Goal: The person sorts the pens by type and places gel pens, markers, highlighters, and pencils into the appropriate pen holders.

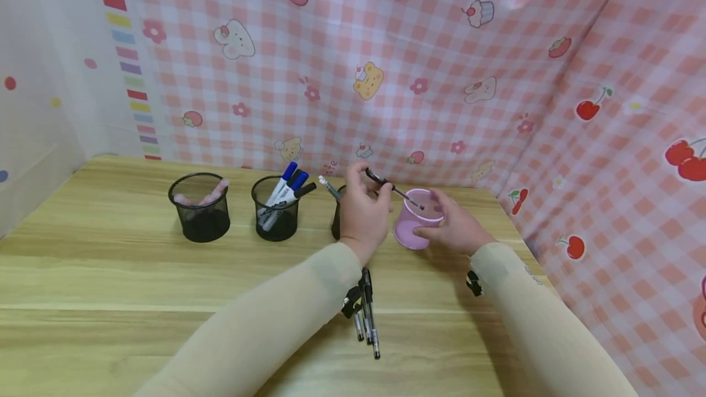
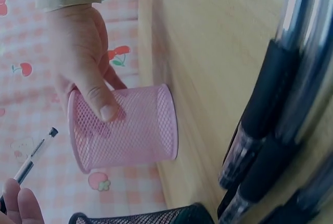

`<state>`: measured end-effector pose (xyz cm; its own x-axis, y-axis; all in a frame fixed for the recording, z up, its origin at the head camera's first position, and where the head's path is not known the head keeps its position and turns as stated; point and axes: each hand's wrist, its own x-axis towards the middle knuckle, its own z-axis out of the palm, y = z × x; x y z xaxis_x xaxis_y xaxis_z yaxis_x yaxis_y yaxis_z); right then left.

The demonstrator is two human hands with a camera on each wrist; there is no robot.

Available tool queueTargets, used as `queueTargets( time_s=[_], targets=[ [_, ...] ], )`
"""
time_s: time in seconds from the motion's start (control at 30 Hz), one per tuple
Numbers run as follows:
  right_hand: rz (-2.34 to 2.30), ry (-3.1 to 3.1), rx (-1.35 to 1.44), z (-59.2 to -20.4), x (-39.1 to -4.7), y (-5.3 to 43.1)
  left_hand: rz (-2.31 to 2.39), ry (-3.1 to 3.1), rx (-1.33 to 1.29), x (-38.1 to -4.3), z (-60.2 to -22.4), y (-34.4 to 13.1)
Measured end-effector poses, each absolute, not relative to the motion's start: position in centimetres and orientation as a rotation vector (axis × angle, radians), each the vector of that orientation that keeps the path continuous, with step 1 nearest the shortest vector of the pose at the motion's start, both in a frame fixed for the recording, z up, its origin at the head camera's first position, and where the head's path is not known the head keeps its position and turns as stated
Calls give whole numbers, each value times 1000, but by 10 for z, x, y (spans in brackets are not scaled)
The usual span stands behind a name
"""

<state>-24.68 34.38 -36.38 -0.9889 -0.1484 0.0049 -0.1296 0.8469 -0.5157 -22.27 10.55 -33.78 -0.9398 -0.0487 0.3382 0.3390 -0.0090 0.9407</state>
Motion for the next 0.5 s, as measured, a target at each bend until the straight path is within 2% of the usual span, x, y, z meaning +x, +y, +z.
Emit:
queueTargets(
  time_s=[0.5],
  targets=[
    [-838, 2980, -227, -365, -248, 344, -1802, -2177, -263, -222, -345, 117]
  ],
)
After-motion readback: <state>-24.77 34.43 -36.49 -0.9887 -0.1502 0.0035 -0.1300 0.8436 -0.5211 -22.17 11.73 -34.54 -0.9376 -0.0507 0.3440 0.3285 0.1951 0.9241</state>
